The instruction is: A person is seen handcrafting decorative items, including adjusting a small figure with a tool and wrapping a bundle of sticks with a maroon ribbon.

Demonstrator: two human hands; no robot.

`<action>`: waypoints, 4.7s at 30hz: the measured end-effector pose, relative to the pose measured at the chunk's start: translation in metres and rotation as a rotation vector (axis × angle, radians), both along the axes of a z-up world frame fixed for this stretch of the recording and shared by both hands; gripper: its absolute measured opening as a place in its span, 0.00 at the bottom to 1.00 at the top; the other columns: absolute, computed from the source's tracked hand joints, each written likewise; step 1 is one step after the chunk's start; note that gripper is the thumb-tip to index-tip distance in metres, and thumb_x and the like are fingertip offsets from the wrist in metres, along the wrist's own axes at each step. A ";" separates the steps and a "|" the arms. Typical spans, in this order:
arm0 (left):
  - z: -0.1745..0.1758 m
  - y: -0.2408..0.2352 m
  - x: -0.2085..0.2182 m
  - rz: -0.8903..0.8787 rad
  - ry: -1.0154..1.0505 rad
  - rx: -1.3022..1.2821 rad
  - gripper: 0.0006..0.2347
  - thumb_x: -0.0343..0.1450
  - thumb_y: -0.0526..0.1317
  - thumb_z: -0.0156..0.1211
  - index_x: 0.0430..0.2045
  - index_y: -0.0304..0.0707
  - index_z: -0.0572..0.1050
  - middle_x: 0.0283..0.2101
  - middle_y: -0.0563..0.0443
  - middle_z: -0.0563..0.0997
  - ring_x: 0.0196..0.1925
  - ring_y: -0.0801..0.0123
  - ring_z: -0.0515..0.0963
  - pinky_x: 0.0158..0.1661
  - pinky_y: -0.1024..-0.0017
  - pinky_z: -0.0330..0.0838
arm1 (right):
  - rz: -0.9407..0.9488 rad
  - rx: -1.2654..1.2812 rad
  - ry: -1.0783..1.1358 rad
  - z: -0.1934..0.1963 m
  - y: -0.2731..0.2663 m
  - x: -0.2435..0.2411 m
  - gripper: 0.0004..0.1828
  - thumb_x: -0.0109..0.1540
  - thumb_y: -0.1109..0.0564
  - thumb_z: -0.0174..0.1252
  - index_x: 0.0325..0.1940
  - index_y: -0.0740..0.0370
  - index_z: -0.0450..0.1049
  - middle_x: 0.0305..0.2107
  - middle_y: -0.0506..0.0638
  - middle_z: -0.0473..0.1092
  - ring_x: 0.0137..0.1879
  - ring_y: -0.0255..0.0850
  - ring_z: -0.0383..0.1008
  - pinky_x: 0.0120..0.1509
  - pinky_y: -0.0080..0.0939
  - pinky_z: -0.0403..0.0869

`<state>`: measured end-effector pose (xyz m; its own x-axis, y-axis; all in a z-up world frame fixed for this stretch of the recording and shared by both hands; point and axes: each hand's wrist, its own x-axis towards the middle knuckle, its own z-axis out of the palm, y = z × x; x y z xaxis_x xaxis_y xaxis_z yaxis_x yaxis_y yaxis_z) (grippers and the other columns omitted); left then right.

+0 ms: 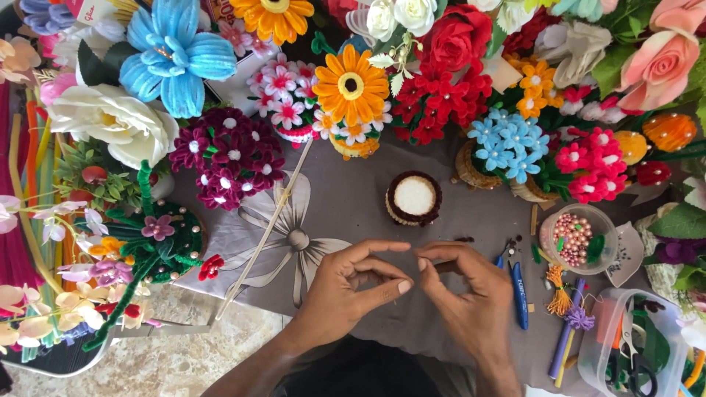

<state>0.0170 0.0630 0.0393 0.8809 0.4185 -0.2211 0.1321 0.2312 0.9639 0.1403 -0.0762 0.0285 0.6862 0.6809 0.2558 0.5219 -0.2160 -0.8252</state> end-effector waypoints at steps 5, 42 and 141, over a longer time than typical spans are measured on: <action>-0.004 -0.006 0.002 0.033 -0.067 -0.028 0.17 0.68 0.34 0.68 0.53 0.38 0.78 0.36 0.48 0.88 0.41 0.71 0.87 0.47 0.75 0.86 | -0.044 0.081 0.355 -0.004 0.005 -0.006 0.08 0.62 0.58 0.64 0.42 0.63 0.83 0.37 0.51 0.81 0.42 0.36 0.82 0.40 0.31 0.80; -0.037 -0.011 -0.068 0.240 -0.325 1.030 0.07 0.69 0.26 0.67 0.39 0.29 0.81 0.39 0.44 0.85 0.37 0.64 0.84 0.40 0.70 0.81 | 0.303 -0.045 0.763 -0.022 0.020 -0.032 0.07 0.60 0.64 0.60 0.30 0.63 0.83 0.27 0.51 0.82 0.36 0.37 0.80 0.42 0.40 0.79; 0.010 0.259 -0.460 0.828 0.676 1.577 0.16 0.71 0.44 0.79 0.41 0.29 0.84 0.47 0.33 0.81 0.47 0.54 0.75 0.36 0.58 0.67 | -0.072 -0.490 -0.238 -0.078 0.079 0.016 0.54 0.61 0.41 0.68 0.80 0.75 0.54 0.65 0.73 0.61 0.67 0.70 0.63 0.63 0.72 0.65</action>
